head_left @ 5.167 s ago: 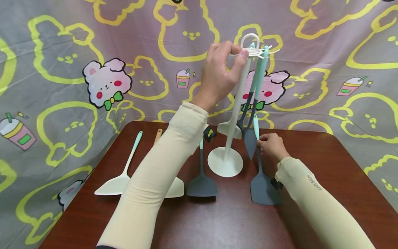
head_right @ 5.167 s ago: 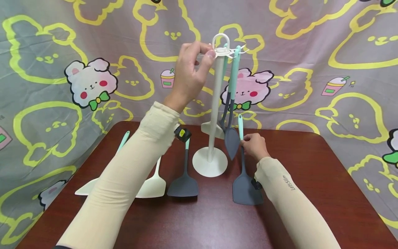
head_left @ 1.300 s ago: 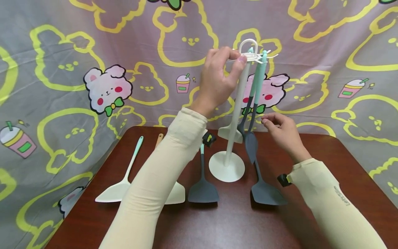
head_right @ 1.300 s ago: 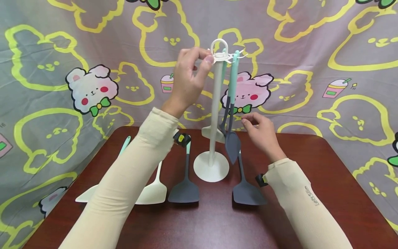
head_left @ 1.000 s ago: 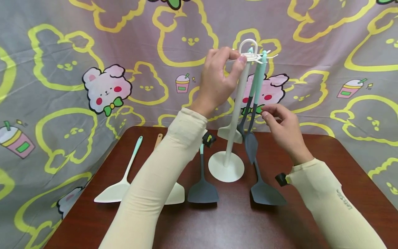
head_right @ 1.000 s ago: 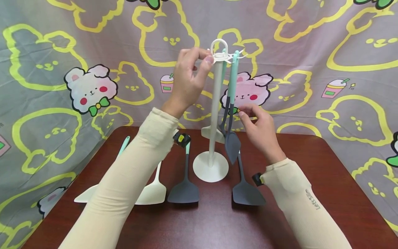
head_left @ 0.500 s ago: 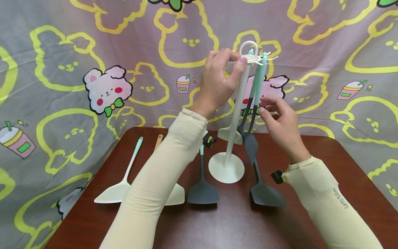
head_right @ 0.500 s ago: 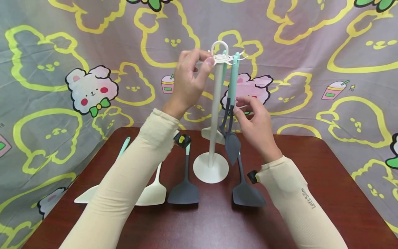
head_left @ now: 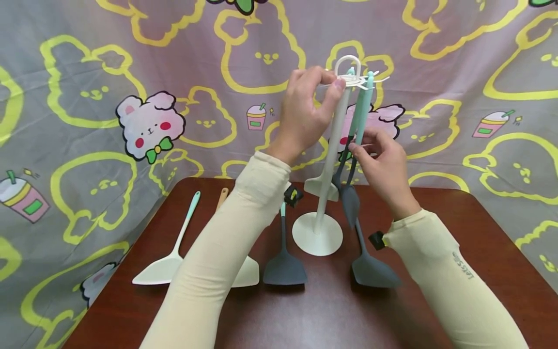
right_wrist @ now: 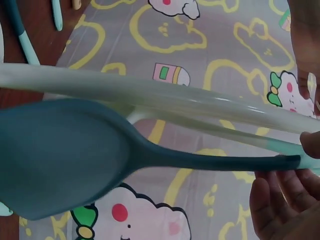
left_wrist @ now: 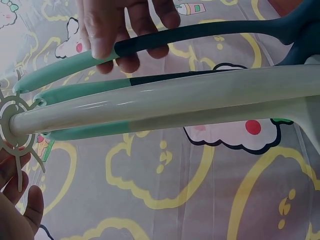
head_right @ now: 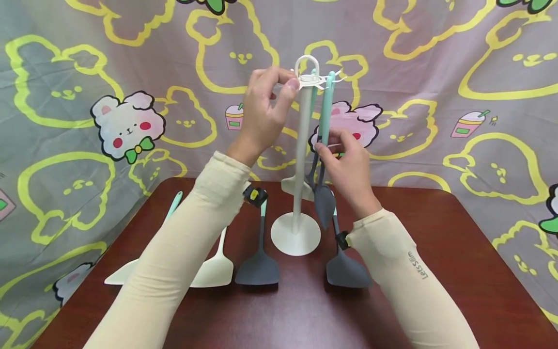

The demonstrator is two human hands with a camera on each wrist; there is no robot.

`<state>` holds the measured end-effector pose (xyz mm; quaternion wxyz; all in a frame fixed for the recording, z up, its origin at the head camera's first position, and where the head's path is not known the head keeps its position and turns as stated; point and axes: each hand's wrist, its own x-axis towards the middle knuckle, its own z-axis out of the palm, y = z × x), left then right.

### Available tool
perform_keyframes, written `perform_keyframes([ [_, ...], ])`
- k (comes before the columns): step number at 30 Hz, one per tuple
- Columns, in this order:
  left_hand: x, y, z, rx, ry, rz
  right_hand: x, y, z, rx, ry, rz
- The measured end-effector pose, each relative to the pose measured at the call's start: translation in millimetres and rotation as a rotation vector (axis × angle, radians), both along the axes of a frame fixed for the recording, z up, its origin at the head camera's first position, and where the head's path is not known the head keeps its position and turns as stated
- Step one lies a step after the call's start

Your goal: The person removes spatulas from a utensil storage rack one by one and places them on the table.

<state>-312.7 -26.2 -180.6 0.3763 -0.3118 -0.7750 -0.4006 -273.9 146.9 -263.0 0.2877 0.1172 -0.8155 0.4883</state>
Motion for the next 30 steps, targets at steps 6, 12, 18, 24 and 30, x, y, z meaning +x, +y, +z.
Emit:
perform_keyframes([
  [6,-1.1,3.6,-0.4,0.009,0.001,-0.013,-1.5,-0.2,-6.1,-0.073,0.021,-0.024],
  [12,-1.3,3.0,-1.9,0.010,0.002,-0.016,-2.5,-0.4,-11.8,-0.123,0.030,-0.018],
  [18,-1.2,0.0,-2.3,0.010,-0.003,-0.009,-2.7,-0.6,-17.8,-0.130,0.012,0.007],
  [24,-0.5,0.6,-2.4,0.011,-0.005,-0.012,-0.2,0.3,-19.7,-0.142,0.046,0.029],
  [30,-0.3,0.6,-2.2,0.016,0.005,-0.009,0.6,0.3,-18.4,-0.151,0.061,0.037],
])
